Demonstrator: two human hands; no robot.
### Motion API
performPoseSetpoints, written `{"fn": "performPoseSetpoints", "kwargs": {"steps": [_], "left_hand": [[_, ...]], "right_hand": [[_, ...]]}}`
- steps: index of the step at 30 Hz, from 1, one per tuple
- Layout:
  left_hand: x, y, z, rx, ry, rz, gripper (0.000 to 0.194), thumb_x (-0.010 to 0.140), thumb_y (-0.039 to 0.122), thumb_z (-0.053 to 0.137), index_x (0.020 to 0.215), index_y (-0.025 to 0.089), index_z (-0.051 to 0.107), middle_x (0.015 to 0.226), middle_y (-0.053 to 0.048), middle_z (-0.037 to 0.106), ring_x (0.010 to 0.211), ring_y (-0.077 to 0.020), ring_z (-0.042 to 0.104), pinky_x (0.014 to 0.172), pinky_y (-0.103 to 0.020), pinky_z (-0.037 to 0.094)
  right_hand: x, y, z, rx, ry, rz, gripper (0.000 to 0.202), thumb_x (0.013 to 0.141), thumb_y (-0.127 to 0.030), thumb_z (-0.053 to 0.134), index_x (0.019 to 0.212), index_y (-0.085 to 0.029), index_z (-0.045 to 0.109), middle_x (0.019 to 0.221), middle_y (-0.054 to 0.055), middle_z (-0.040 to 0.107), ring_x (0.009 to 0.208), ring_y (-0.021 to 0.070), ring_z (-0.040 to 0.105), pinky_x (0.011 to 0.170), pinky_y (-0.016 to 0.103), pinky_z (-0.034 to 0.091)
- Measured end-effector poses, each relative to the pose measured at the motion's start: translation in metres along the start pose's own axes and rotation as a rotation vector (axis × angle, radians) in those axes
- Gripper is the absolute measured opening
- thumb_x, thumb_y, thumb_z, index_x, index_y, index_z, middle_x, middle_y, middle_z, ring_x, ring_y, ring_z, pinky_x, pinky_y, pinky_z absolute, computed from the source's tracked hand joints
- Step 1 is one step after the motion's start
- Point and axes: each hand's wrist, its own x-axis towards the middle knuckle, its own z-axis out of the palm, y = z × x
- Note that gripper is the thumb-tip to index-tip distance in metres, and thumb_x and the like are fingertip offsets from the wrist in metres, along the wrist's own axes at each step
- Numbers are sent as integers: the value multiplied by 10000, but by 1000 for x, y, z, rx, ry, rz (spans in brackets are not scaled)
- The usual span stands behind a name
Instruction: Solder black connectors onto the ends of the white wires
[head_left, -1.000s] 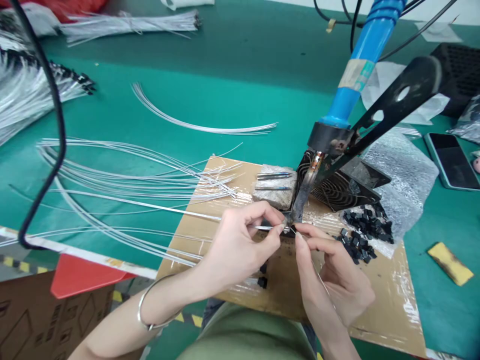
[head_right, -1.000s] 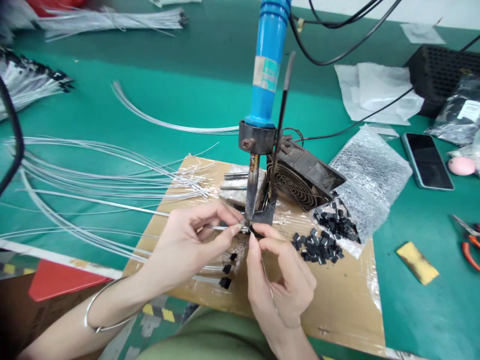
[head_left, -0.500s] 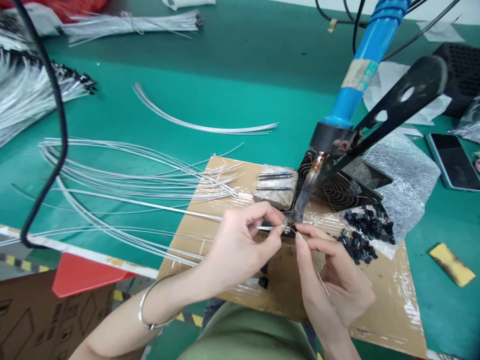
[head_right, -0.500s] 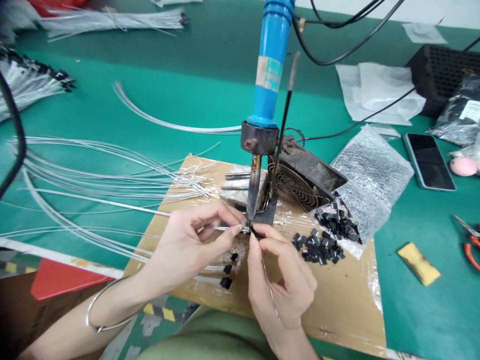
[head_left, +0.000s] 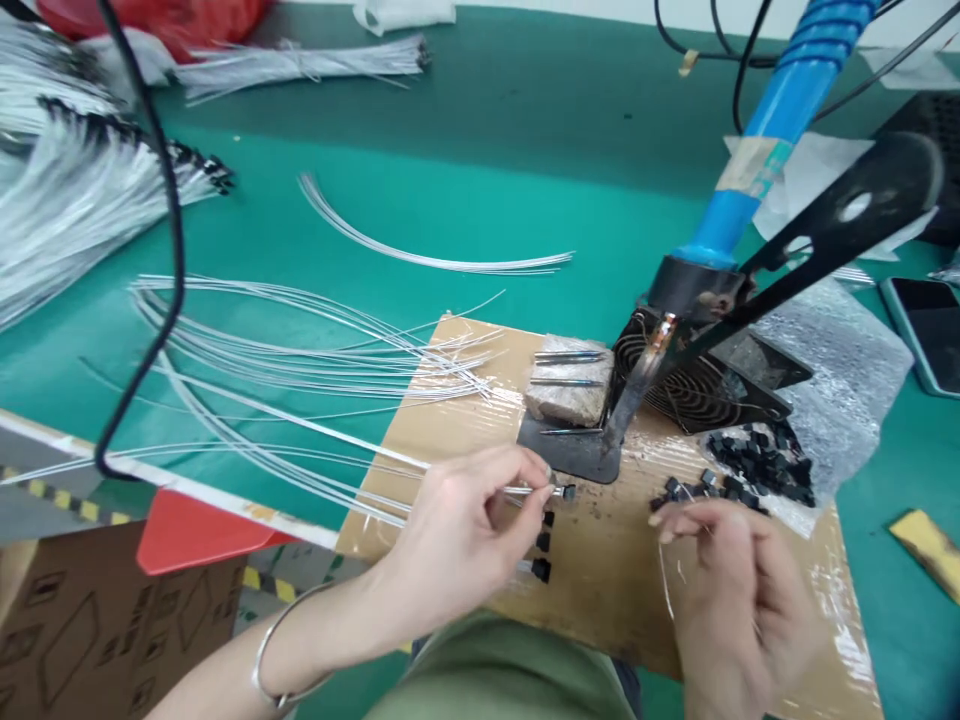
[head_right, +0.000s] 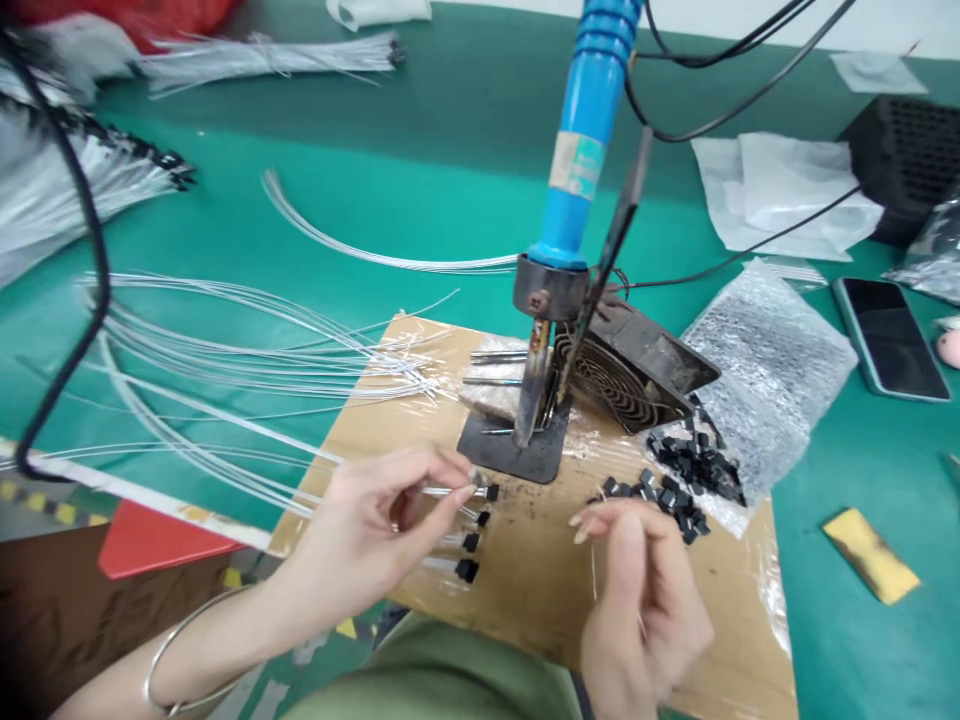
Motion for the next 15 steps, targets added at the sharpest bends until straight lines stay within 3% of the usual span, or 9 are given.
{"fn": "performPoseSetpoints", "kwargs": {"steps": [2, 4, 9, 12, 15], "left_hand": [[-10, -6, 2, 71, 85, 103, 144, 863, 58, 615, 828, 186, 670, 879, -45, 756, 649, -132, 627, 544, -232, 454], [-18, -12, 5, 116, 156, 168, 150, 873, 57, 614, 839, 190, 676, 866, -60, 752, 759, -178, 682, 663, -281, 520], [-25, -23, 8, 90, 172, 107, 132, 909, 107, 635, 850, 196, 711, 911, -77, 742, 858, -213, 677, 785, -358, 537], [-24, -29, 0, 93, 187, 103, 92, 920, 138, 659, 911, 208, 718, 952, -71, 741, 924, -225, 675, 833, -378, 527], [-16, -40, -19, 283, 314, 126, 63, 918, 161, 687, 936, 219, 705, 951, -67, 722, 949, -245, 644, 863, -403, 503]], "right_hand": [[5, 14, -15, 177, -8, 16, 292, 978, -418, 603, 956, -186, 780, 900, 72, 773, 784, 241, 734, 752, 406, 567], [10, 29, -27, 240, -83, 2, 424, 967, -521, 549, 963, -202, 828, 899, 100, 804, 733, 280, 745, 676, 453, 565], [21, 49, -41, 199, 40, 29, 413, 902, -484, 562, 809, -236, 878, 706, 169, 775, 565, 312, 703, 522, 526, 487], [23, 48, -41, 185, 29, 57, 425, 867, -521, 565, 764, -253, 878, 615, 174, 749, 475, 313, 674, 470, 532, 457], [25, 48, -41, 176, 35, 94, 423, 861, -528, 583, 718, -251, 869, 580, 169, 741, 436, 313, 663, 444, 528, 457]]}}
